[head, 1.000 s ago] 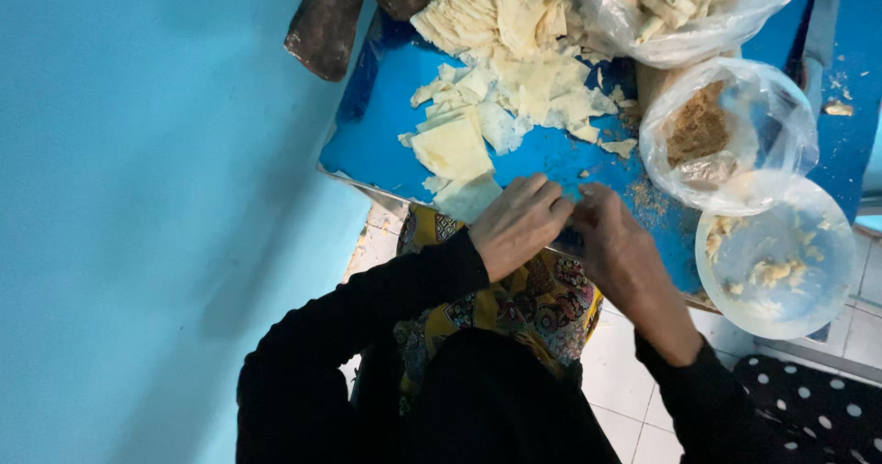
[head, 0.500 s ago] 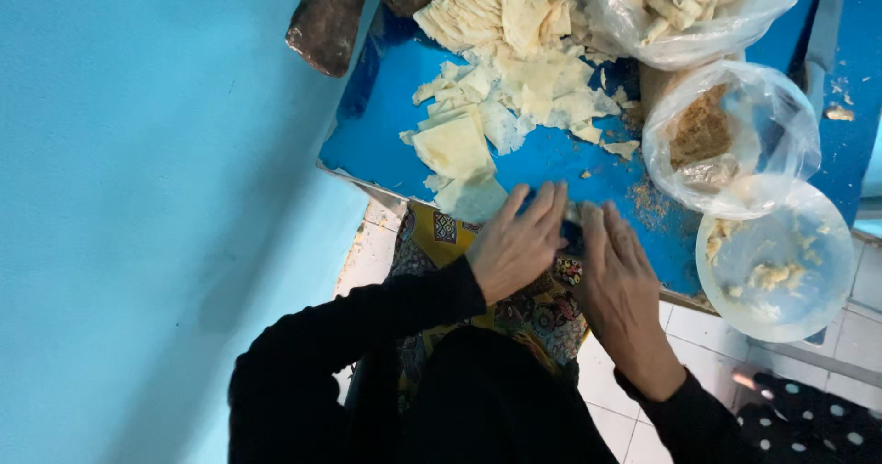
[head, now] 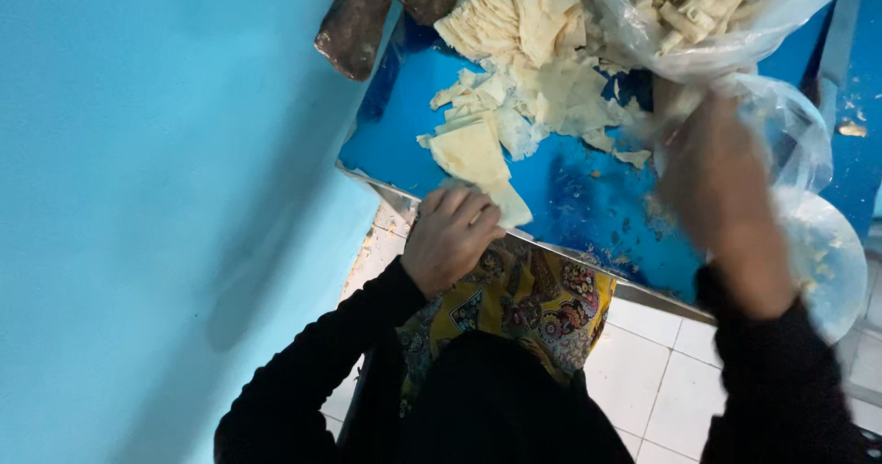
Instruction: The person sits on the floor at a low blue table and folds cut dough wrappers around a brown filling scooped from a plastic-lined container, pressing each wrapper closed by hand. The finished rolled pastries are added to a plastic bag of already rolled pieces beside the wrapper stack.
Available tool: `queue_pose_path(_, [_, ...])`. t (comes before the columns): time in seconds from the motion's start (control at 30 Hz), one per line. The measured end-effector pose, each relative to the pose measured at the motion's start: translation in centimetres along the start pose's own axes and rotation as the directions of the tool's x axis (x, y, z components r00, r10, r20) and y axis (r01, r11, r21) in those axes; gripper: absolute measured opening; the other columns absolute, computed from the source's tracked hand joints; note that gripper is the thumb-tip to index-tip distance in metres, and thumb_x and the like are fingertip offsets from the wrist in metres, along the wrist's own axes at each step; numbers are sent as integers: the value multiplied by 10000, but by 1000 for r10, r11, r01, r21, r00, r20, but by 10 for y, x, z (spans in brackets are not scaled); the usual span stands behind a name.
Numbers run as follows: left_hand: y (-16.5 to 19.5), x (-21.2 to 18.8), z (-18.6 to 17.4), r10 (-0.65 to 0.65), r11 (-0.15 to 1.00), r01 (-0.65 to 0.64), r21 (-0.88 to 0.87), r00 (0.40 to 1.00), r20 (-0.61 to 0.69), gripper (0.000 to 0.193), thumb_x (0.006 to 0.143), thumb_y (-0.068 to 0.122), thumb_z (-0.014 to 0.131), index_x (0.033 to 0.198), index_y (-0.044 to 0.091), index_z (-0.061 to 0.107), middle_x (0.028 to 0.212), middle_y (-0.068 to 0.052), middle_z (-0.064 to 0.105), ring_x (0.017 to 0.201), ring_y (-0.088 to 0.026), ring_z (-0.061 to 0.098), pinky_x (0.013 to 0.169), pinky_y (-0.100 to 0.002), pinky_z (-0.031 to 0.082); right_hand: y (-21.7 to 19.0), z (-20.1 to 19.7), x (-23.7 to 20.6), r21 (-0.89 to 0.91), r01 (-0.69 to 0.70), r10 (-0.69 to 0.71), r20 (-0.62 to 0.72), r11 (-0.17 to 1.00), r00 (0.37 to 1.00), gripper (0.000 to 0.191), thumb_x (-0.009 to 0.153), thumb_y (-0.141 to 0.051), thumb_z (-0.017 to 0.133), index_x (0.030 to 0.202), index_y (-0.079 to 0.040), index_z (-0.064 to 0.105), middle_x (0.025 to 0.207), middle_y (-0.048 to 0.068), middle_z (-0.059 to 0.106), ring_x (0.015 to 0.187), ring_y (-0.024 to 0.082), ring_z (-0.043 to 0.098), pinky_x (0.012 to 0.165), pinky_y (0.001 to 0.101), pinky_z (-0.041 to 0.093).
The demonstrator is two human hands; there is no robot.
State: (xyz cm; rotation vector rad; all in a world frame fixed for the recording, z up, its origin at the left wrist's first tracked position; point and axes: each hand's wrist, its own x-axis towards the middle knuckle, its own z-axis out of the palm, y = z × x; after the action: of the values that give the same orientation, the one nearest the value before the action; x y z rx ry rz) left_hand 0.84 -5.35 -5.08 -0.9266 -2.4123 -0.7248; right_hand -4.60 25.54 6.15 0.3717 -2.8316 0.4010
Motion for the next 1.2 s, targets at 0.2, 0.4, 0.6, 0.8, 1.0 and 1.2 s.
queue_pose_path(0.2, [-4,5,-11,35,994,-34,-103,999,6,139,966,196,736,1050,105,672,1048,-41,635,1079,-238,602,1003,-419,442,-45,-35,25,-83,-68,53,-171,994,984,430,1075,-18,663,1449,38,459,1003,242,640,919,406,635,761,501,493])
queue_pose_path(0.4, [8,31,30,47,997,-56,-50,988,-150,147,1021,199,743,1046,67,682,1023,-75,630,1014,-269,594,935,-450,446,-86,51,-50,415,-27,-35,142,909,989,711,916,-1,693,1556,-72,392,1190,194,691,1085,404,662,886,460,538])
queue_pose_path(0.6, [33,53,64,98,981,-118,-156,987,-130,100,1030,148,707,1098,78,682,1106,-58,658,1062,-247,614,963,-431,467,-28,20,-86,277,-1,34,-113,961,993,478,927,36,636,1382,-92,560,1216,172,706,1079,370,680,879,440,559])
queue_pose_path(0.8, [29,66,56,75,980,-82,-182,996,-48,178,1044,209,710,1144,63,693,1075,-44,659,1019,-239,609,902,-412,446,54,-49,-153,-305,-398,382,-112,865,917,446,1032,93,523,1378,-112,717,1258,134,687,1159,319,622,1026,411,512])
queue_pose_path(1.0, [85,78,98,169,948,-189,-255,981,-98,301,1003,122,667,1295,48,667,1210,-78,661,1099,-241,625,938,-407,534,96,-25,-183,-455,-452,495,-28,767,868,553,878,60,590,1342,-187,762,1230,103,665,1228,335,548,1074,464,442])
queue_pose_path(1.2, [150,100,174,278,793,-298,-531,953,-119,229,980,82,673,1200,33,635,1246,-84,595,1126,-245,641,950,-366,571,111,-8,-181,-296,-479,493,-30,827,870,395,893,67,572,1133,-155,793,1164,78,707,1160,317,568,1070,447,432])
